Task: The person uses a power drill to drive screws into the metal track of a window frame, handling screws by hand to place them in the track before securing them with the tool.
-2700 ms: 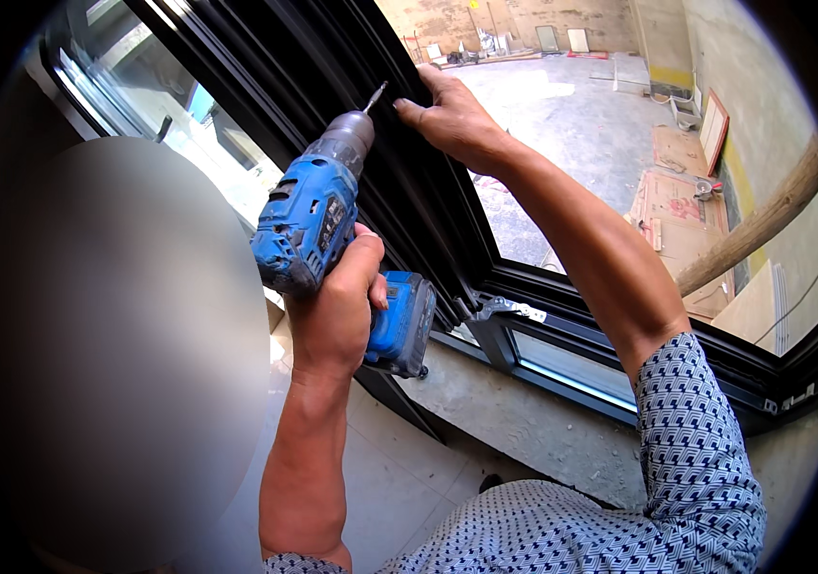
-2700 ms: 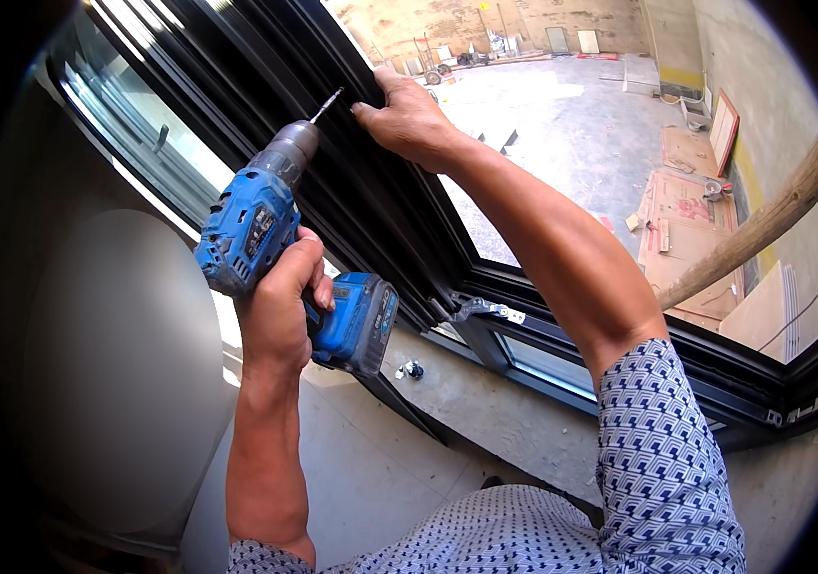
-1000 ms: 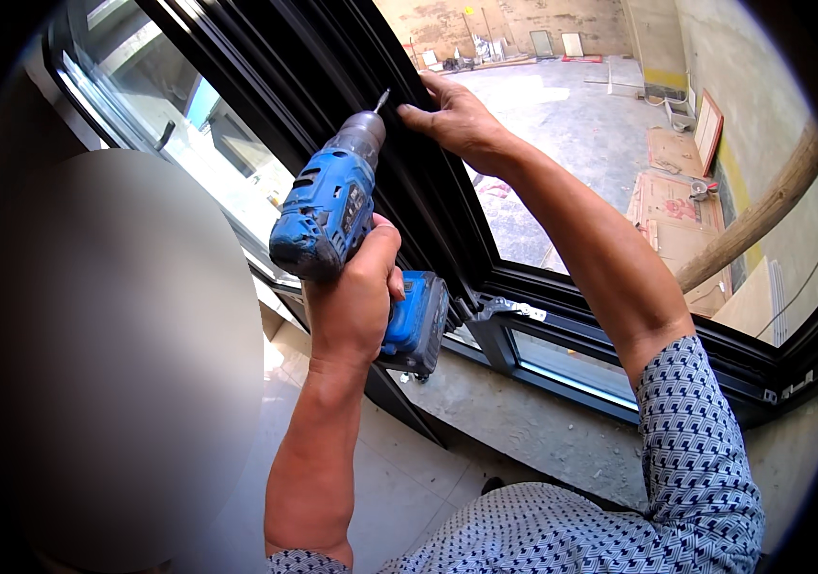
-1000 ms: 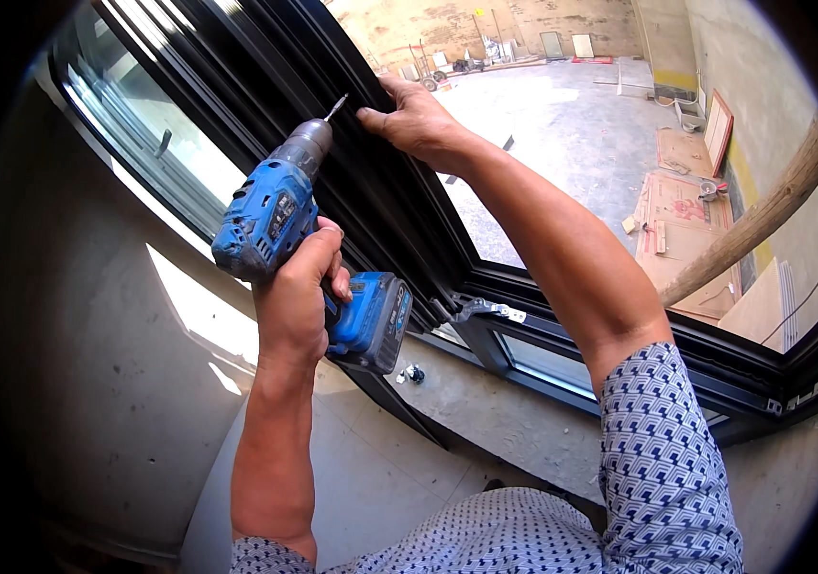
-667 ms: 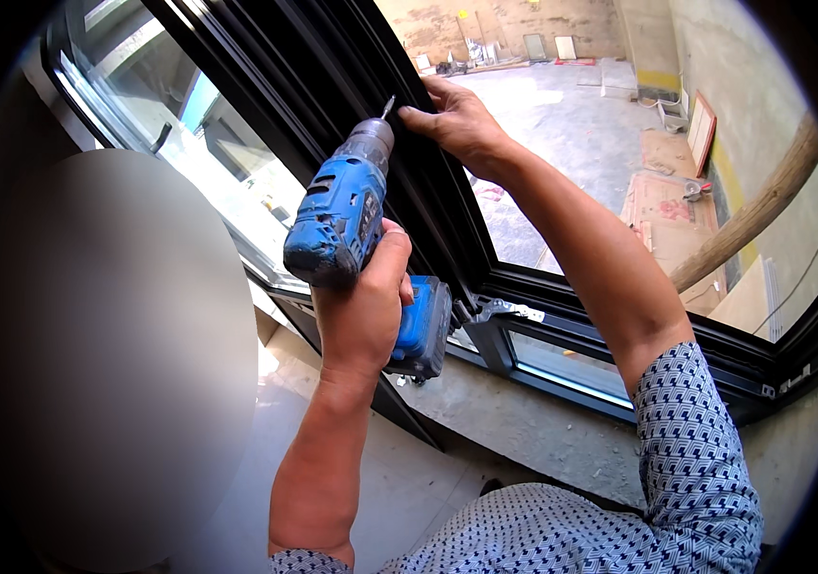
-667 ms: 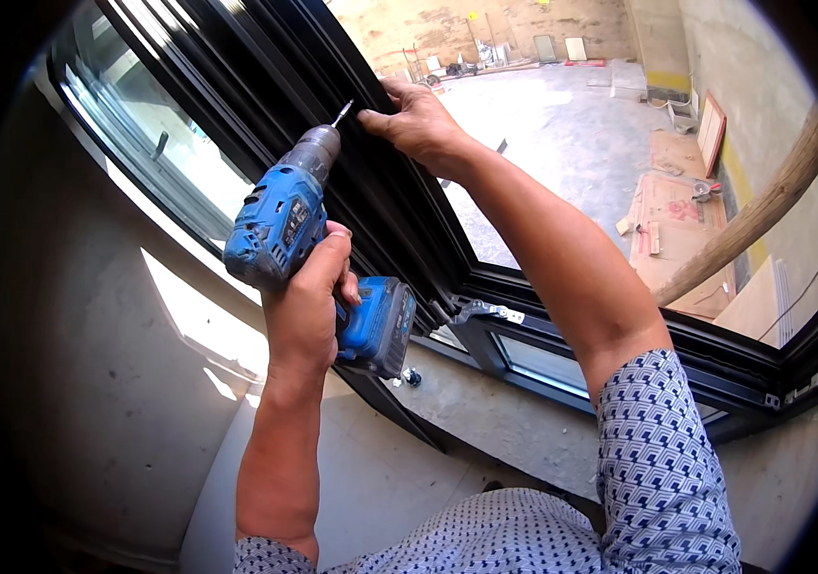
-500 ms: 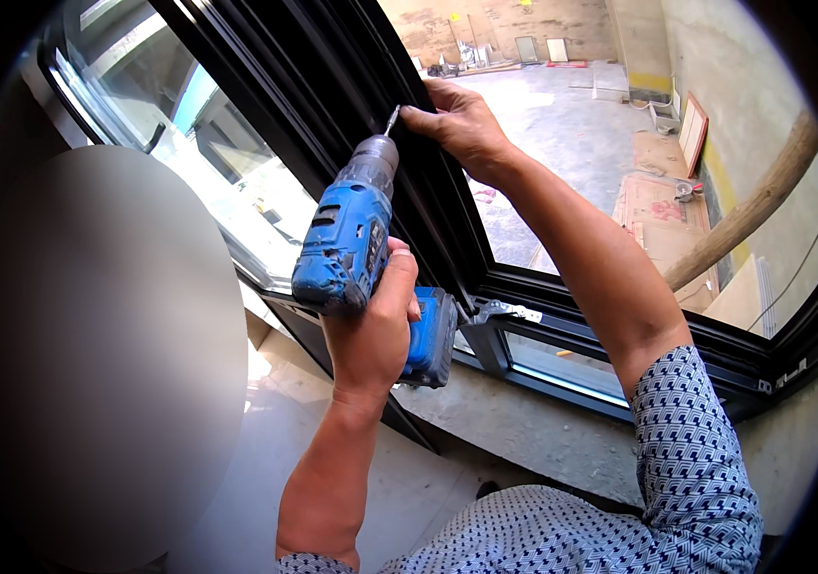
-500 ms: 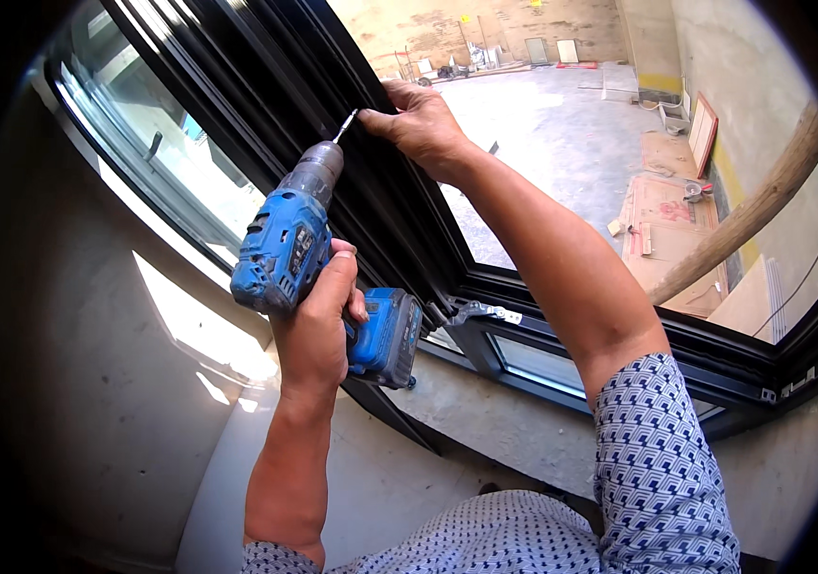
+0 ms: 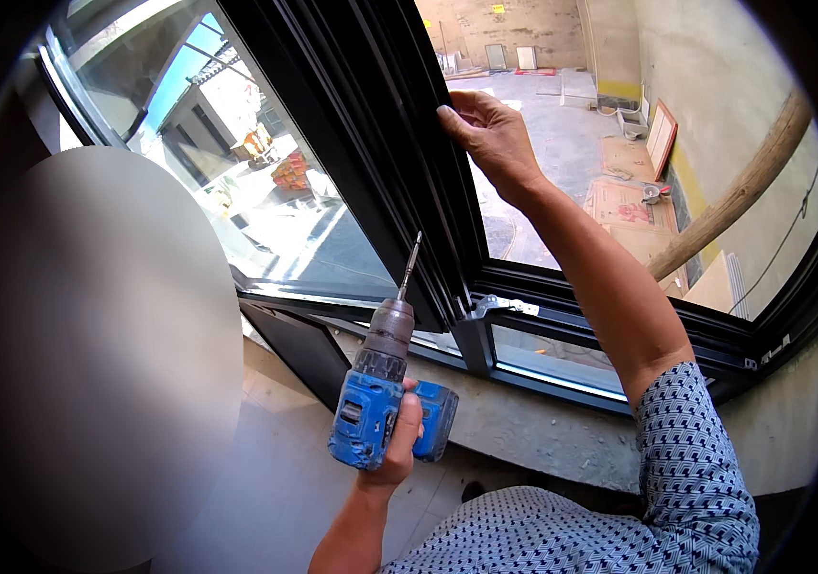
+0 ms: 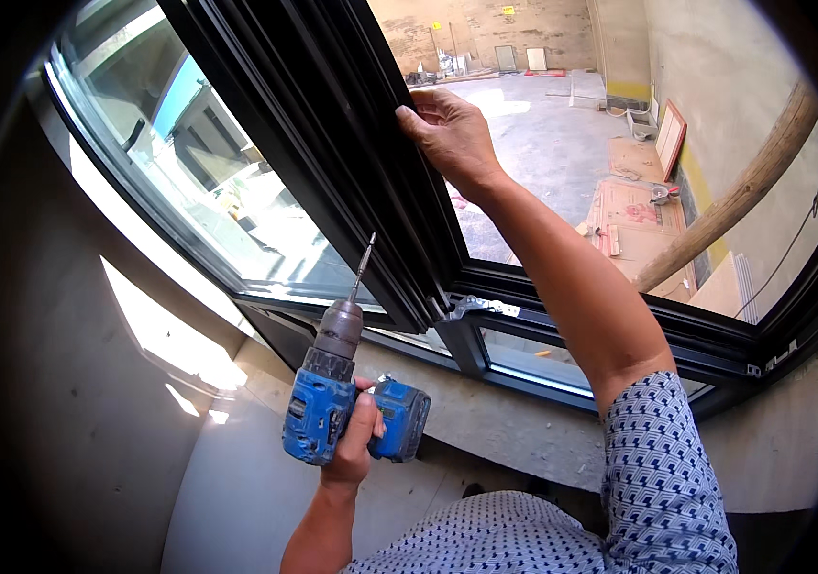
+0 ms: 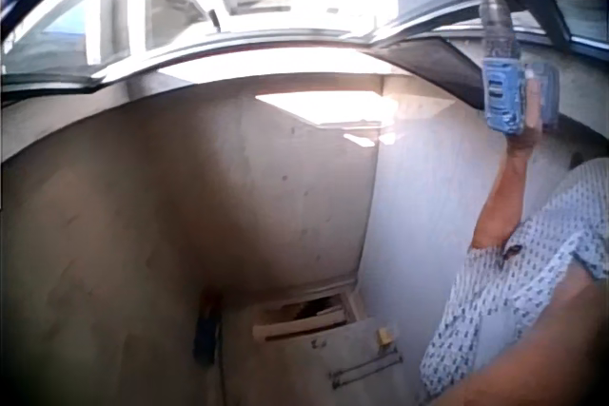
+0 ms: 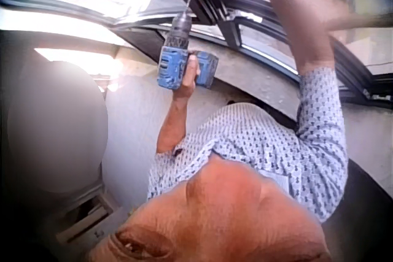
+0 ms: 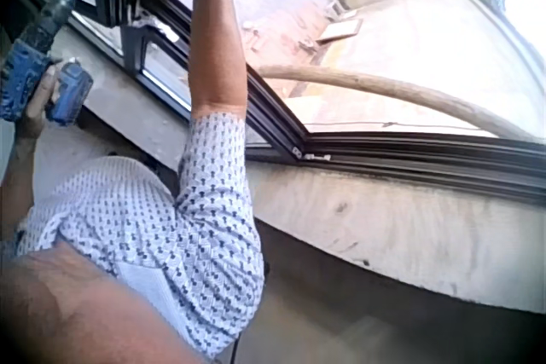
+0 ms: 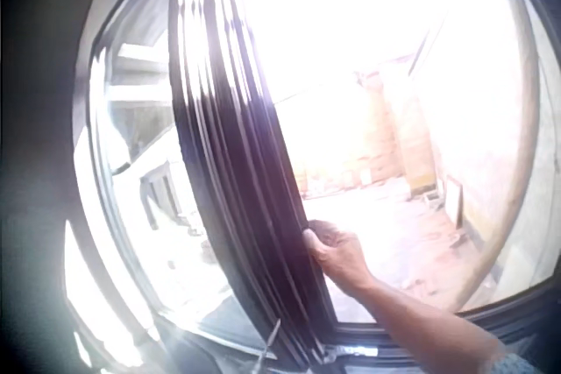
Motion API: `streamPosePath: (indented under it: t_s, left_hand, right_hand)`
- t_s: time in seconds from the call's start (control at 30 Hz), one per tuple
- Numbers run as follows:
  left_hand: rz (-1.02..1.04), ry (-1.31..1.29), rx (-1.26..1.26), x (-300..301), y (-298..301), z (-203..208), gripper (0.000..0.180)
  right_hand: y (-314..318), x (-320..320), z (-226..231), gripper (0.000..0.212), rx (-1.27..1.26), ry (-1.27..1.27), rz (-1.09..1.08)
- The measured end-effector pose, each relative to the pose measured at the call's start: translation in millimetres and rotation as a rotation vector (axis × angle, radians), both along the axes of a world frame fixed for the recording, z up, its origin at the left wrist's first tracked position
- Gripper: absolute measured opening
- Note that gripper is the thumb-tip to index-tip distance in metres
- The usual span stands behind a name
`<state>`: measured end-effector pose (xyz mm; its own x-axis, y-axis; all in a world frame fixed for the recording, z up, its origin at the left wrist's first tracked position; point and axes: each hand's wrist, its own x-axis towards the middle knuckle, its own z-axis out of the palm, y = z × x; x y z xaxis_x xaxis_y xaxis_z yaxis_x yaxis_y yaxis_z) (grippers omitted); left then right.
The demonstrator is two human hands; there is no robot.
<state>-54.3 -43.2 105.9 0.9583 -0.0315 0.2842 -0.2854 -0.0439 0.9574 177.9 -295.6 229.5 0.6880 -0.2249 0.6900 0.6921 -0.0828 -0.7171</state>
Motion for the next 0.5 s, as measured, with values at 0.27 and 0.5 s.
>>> streamPosePath:
  t_s: [0.27, 0.5]
  left_hand:
    - [-0.027, -0.061, 0.412, -26.7, 70.5, -102.8, 0.012]
    - [-0.238, -0.254, 0.387, -21.1, 71.0, -105.4, 0.012]
  right_hand:
    - [49.4, -140.2, -137.7, 0.02, -0.074, 0.068, -0.212]
    - [114.2, -286.5, -252.2, 0.038, -0.376, 0.568, 0.302]
